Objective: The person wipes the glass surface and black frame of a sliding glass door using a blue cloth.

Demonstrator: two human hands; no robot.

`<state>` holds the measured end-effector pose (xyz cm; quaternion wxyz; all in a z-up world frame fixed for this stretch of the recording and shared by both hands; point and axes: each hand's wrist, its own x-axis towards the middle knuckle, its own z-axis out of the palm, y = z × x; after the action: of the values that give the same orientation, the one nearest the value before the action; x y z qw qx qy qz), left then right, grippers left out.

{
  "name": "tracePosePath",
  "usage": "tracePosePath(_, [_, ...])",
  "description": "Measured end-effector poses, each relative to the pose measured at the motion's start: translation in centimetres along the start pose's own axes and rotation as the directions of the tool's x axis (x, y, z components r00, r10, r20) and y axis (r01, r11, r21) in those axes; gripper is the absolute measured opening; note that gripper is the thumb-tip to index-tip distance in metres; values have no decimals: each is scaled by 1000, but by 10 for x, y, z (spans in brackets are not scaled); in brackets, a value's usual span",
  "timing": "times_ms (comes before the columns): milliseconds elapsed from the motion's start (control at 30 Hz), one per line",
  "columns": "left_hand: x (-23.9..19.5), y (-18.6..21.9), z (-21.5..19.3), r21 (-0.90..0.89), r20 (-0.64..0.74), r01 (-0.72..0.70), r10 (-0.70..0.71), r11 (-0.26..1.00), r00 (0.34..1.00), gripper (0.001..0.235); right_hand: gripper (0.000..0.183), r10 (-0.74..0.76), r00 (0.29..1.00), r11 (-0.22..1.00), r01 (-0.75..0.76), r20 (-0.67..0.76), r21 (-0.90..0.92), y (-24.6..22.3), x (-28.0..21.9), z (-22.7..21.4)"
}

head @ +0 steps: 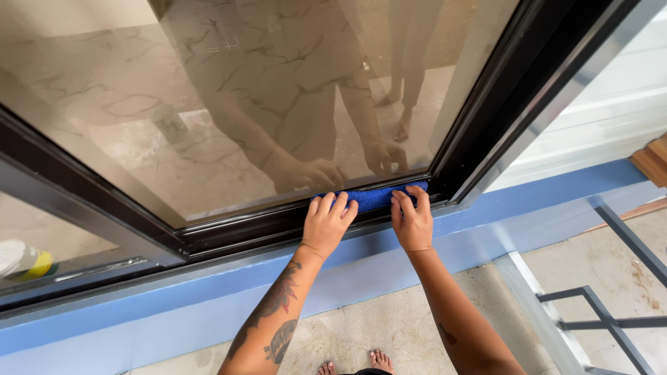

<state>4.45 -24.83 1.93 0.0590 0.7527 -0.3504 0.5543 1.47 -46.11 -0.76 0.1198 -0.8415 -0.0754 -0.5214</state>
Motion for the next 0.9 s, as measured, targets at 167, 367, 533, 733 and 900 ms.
tracePosePath(167, [21,29,24,-30,-10,3,-3,1000,1000,27,11,149,989,988,-149,-13,-30,24,-1,-3])
tracePosePath(367, [40,49,34,-51,-31,31,-33,998,999,29,22,553,815,833,-543,-172,104,27,-3,0])
tracePosePath(533, [43,50,30,-70,20,53,-52,996,998,32,64,978,55,-9,-951,199,310,11,31,-2])
tracePosePath(733, [41,61,29,-34,71,80,-78,996,994,21,16,995,100,78,-845,12,529,48,1,46])
tracePosePath(900, [38,90,37,-52,112,127,-121,991,986,21,7,774,576,617,-594,-262,516,27,46,10])
